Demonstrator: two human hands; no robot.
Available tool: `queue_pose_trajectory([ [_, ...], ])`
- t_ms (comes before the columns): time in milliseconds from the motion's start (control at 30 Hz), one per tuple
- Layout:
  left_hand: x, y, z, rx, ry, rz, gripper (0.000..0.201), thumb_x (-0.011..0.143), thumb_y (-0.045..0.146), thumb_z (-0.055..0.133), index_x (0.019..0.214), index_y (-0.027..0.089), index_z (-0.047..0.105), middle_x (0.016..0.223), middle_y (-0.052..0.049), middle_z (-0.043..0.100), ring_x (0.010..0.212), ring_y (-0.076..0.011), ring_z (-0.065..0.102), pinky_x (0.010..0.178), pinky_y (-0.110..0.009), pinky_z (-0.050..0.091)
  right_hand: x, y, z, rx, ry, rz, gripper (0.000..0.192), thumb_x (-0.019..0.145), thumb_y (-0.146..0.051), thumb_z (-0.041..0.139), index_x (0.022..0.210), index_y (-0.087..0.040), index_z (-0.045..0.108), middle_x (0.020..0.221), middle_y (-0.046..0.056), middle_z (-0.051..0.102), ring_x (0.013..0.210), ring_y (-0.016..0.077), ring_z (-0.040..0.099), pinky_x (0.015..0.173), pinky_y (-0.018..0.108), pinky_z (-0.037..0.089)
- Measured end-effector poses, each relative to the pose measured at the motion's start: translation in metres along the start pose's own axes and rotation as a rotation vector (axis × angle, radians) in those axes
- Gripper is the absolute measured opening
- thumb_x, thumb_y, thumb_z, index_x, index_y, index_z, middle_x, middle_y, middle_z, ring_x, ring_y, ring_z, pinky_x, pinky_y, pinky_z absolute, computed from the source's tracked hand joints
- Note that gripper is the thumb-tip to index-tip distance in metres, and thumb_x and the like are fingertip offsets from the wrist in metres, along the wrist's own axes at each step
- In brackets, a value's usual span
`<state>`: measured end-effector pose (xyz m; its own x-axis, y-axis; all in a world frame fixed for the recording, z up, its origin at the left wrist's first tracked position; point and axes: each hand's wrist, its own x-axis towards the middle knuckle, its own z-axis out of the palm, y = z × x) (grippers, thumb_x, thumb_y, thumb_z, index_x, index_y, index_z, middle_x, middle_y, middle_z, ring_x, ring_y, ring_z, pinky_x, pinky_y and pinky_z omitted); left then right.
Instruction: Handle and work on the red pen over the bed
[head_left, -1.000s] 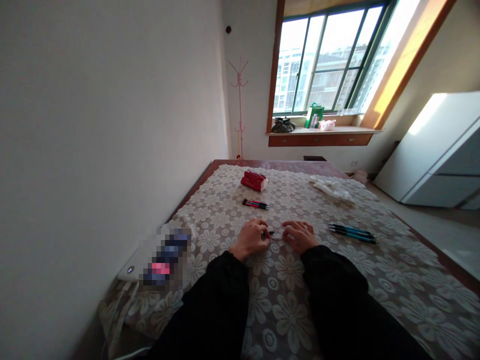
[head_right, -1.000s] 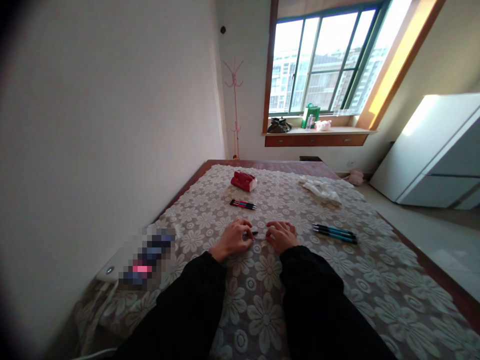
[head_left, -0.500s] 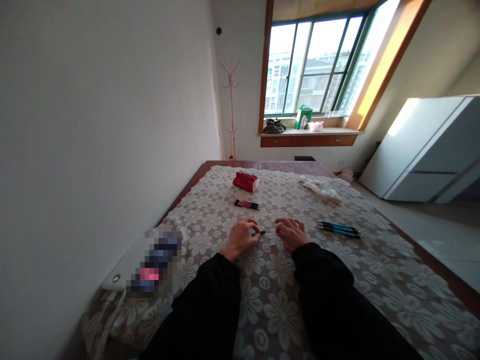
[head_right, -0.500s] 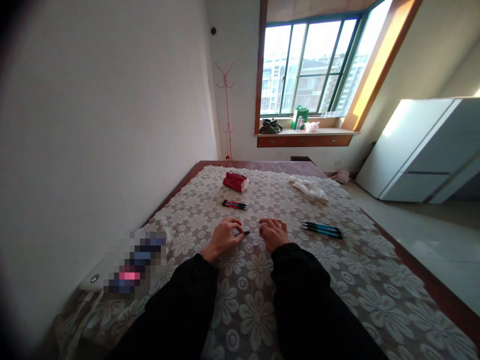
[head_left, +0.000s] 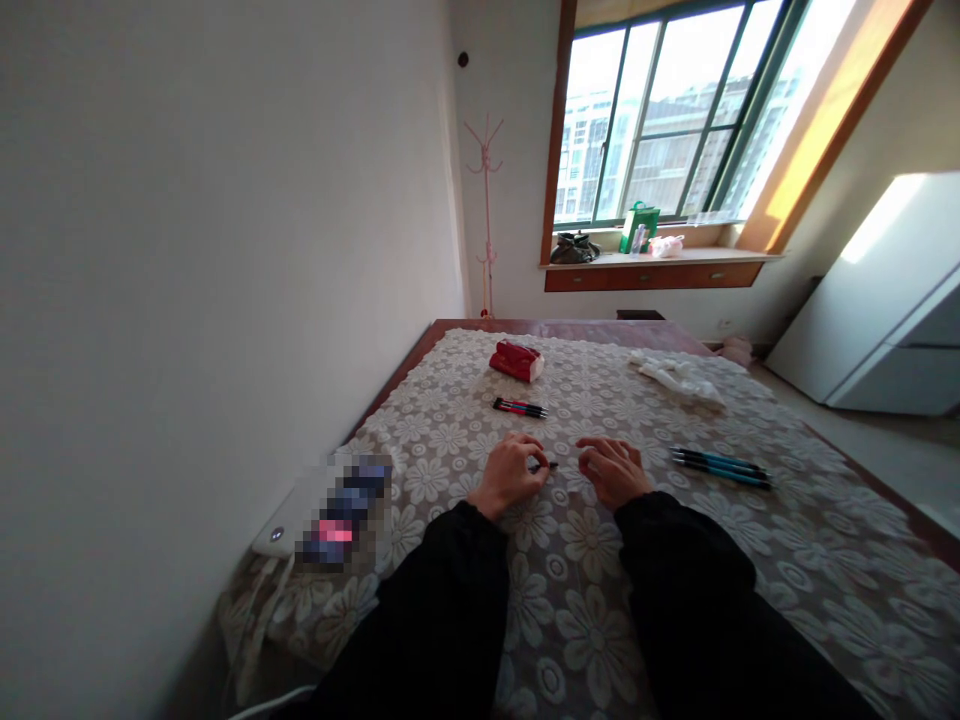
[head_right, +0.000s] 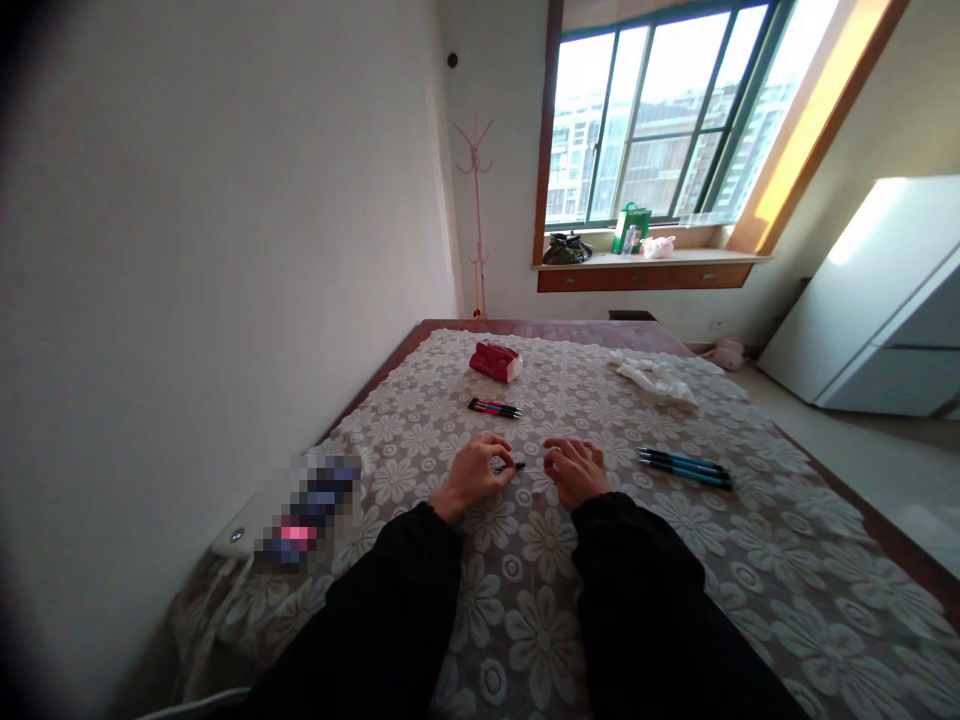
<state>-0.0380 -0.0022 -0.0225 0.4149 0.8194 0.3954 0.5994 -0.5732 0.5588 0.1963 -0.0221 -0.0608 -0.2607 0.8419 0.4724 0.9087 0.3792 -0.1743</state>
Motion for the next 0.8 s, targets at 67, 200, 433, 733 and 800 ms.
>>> queue_pose_trajectory([
  [67,0.000,0.000,-0.001,-0.001,0.018,-0.013,0.005,0.078,0.022,0.073,0.081,0.023,0.078,0.107,-0.003,0.073,0.108,-0.0217,0.063,0.099,-0.034,0.049,0.000,0.001,-0.001,-0.001,0.005,0.017,0.016,0.089,-0.014,0.055,0.088,-0.026,0.066,0.125,0.002,0.070,0.120,0.0244,0.058,0.105,0.047,0.028],
  [200,0.000,0.001,0.001,-0.002,0.002,0.017,0.006,0.079,0.021,0.072,0.081,0.023,0.077,0.105,-0.003,0.073,0.107,-0.0219,0.063,0.097,-0.034,0.049,0.000,-0.002,-0.001,0.000,-0.006,0.010,0.016,0.090,-0.014,0.055,0.089,-0.027,0.065,0.125,0.003,0.070,0.119,0.0241,0.058,0.104,0.047,0.029],
  [433,0.000,0.003,0.002,-0.030,-0.032,0.063,0.006,0.080,0.021,0.071,0.082,0.022,0.077,0.104,-0.003,0.073,0.103,-0.0210,0.063,0.097,-0.033,0.048,0.002,-0.007,0.001,0.037,-0.019,-0.058,0.011,0.092,-0.020,0.058,0.090,-0.027,0.066,0.118,0.003,0.072,0.114,0.0240,0.059,0.100,0.043,0.031],
  [733,0.000,0.007,0.005,-0.038,-0.125,0.125,0.008,0.090,0.020,0.067,0.093,0.022,0.075,0.092,-0.001,0.075,0.094,-0.0191,0.063,0.090,-0.030,0.047,0.007,-0.016,-0.005,0.126,-0.071,-0.079,0.014,0.098,-0.022,0.053,0.090,-0.023,0.064,0.093,0.005,0.068,0.095,0.0203,0.061,0.084,0.033,0.037],
  [800,0.000,0.006,0.005,-0.047,-0.125,0.121,0.013,0.092,0.022,0.067,0.101,0.023,0.075,0.096,0.000,0.076,0.095,-0.0191,0.063,0.092,-0.030,0.047,0.007,-0.018,-0.004,0.148,-0.054,-0.062,0.014,0.098,-0.021,0.053,0.090,-0.023,0.065,0.092,0.004,0.068,0.094,0.0199,0.061,0.083,0.032,0.037],
])
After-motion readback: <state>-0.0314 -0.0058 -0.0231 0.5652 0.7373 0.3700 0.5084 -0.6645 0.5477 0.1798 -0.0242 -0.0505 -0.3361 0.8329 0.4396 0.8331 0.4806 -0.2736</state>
